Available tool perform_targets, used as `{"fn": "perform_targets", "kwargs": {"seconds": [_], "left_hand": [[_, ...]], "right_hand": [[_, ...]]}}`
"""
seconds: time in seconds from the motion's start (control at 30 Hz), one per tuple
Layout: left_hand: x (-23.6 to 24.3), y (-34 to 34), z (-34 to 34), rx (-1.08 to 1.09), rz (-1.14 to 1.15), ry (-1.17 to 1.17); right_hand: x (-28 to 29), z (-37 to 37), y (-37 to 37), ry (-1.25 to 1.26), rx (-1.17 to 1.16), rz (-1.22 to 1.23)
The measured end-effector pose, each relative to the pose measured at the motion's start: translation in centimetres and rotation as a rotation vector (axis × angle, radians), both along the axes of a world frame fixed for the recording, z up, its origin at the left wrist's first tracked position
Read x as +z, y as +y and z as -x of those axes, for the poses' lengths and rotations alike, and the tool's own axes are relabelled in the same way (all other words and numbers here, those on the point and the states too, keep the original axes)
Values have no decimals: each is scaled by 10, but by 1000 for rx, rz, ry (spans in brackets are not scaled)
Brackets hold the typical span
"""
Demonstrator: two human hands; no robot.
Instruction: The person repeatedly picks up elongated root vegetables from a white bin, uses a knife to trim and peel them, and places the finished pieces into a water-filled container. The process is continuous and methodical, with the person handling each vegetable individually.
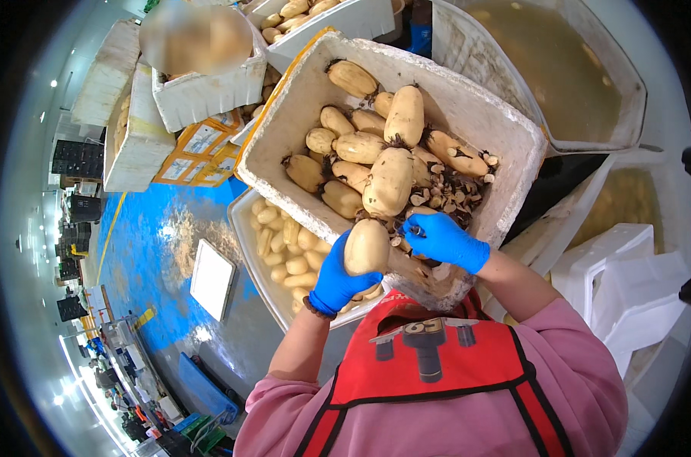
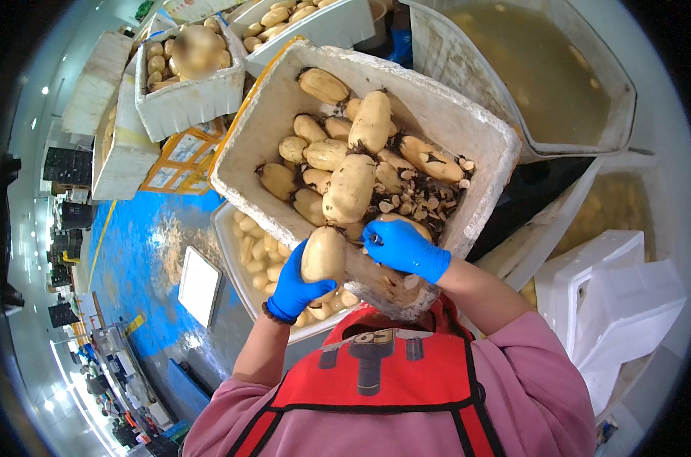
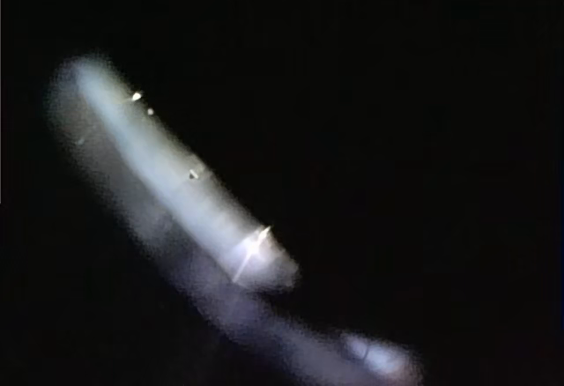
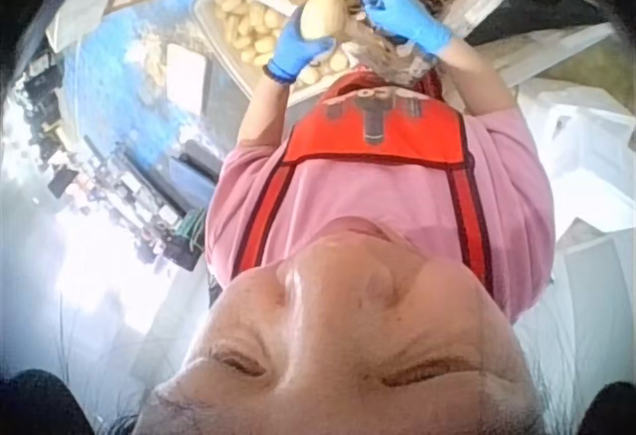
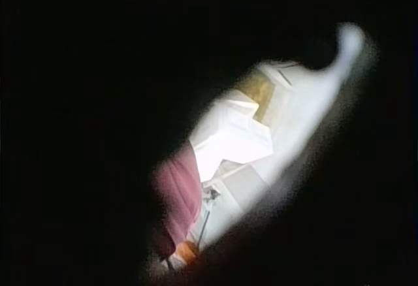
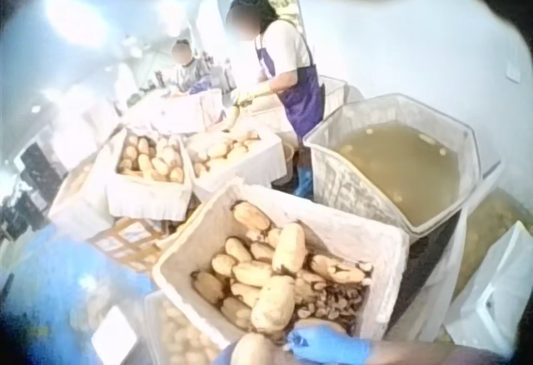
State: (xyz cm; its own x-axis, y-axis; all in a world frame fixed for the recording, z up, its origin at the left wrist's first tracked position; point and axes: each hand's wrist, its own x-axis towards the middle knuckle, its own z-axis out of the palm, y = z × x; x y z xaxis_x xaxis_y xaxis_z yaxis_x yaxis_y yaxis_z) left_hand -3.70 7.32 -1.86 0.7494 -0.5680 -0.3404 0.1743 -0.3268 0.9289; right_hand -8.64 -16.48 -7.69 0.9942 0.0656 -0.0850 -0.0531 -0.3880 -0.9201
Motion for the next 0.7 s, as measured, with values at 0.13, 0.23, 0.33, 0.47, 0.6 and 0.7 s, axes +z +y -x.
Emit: {"fn": "perform_targets", "kwargs": {"seconds": [0.13,0.23,0.33,0.47,0.6,0.7], "left_hand": [[-12,-3,2,34,-56,-58],[-11,-8,3,29,-99,-49],[-10,-8,1,-36,-109,-113],[-12,-11,3,-59,-180,-189],[-17,-13,7,-90,-277,-292],[-19,-14,10,-92,-288,-313]], "right_hand": [[-13,0,7,183,8,-166],[0,-5,3,189,26,-166],[0,-9,-3,257,87,-150],[7,-5,-9,389,121,-159],[3,4,-12,411,144,-139],[3,9,-14,508,137,-155]]}}
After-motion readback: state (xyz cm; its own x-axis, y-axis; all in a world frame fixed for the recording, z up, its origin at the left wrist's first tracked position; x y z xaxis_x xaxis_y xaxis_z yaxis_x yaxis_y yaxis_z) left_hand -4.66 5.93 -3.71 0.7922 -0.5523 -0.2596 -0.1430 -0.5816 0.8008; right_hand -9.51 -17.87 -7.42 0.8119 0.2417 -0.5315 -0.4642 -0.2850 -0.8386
